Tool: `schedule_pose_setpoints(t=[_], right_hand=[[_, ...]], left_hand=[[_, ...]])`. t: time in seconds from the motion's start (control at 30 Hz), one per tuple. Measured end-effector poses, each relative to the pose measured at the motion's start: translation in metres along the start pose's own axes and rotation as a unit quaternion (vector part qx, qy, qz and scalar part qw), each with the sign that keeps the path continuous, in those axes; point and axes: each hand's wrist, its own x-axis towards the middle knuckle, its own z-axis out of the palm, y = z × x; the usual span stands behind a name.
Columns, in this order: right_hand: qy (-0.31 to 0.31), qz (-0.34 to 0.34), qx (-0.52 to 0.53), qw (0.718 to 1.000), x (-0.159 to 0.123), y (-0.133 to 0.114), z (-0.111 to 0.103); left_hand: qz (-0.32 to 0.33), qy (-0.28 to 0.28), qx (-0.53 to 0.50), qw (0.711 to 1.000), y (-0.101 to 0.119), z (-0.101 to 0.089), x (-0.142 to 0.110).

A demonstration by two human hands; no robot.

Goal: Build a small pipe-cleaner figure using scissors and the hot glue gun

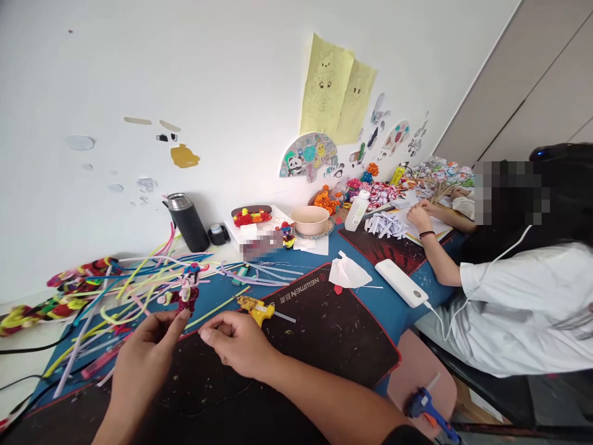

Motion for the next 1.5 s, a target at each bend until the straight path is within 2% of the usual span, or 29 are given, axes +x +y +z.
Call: schedule_pose_setpoints(t=[0.13,0.27,0.5,0.73,1.07,1.27,1.5], right_hand=[[0.002,0.018,0.093,0.996,0.017,-0.008,0.008],[-0.01,0.037,0.144,0.989,0.028,-0.01,0.016],[-0.028,0.078,0.186,0.979,0.036,-0.023,0.024],[-0.041,0.089,0.218,0.971,0.042,-0.018,0.023],[-0.03,0.106,0.214,0.971,0.038,-0.014,0.018],[-0.058,0.084,0.222,0.97,0.036,-0.011,0.014],[-0.052,0.09,0.206,0.973,0.036,-0.009,0.014]], left_hand=[[0.0,0.024,-0.021,0.999,-0.005,0.006,-0.005],[0.01,0.014,-0.041,0.999,-0.014,0.012,-0.008],[0.023,0.018,-0.058,0.998,-0.032,0.016,-0.005],[0.017,0.021,-0.07,0.997,-0.044,0.018,0.0],[0.042,0.021,-0.103,0.994,-0.041,0.022,-0.004],[0.072,0.02,-0.133,0.988,-0.035,0.022,-0.009],[0.068,0.02,-0.152,0.986,-0.036,0.026,-0.008]])
